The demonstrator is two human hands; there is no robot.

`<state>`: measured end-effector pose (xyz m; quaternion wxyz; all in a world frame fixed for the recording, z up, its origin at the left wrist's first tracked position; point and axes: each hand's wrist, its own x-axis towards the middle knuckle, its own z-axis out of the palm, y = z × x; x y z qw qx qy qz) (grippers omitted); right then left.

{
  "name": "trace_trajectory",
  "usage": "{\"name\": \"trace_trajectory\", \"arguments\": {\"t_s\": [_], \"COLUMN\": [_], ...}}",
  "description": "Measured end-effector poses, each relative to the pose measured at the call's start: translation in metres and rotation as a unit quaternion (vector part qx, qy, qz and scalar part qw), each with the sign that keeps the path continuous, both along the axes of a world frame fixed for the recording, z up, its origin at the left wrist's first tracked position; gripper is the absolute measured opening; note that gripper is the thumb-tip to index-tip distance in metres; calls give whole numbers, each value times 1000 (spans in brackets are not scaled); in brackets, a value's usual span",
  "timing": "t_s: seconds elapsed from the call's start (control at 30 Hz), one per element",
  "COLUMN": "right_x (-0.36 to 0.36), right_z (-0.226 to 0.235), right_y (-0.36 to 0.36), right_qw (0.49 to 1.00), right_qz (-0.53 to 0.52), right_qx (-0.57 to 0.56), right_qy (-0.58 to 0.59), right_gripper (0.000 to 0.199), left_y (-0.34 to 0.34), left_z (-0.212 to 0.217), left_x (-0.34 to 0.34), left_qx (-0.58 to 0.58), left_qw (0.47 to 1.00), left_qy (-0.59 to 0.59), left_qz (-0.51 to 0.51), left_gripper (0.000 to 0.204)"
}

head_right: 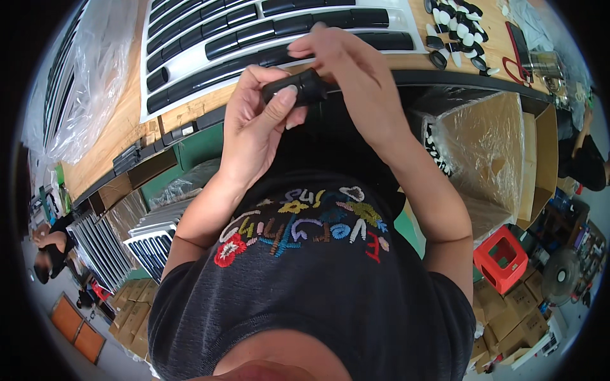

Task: Assembling small black plastic components with white inserts and placing them into a partitioned assembly tray.

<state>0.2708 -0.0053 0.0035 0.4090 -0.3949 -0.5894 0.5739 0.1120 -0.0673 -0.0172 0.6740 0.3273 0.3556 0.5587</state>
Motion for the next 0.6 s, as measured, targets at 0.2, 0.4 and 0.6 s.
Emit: {"name": "trace_trajectory", "arguments": {"t_s": [0.2,0.4,0.6], "right_x": [8,1,-2], "right_z": [21,15,22], "right_y": [-17,-27,-38], "right_qw": [995,990,984], "right_qz": [19,-50,-68], "right_qx": [-54,51,111], "right_qy": [-77,-119,-122], "right_gripper": [19,17,16], "left_y": [1,-6,-11], "left_z": [-4,-6,-3], "left_x": [0,12,12], "left_qx": [31,11,6], "left_qw": [999,997,994], "left_qy": [32,-50,-91], "left_qz": [29,58,60], "left_gripper": [19,20,20]}}
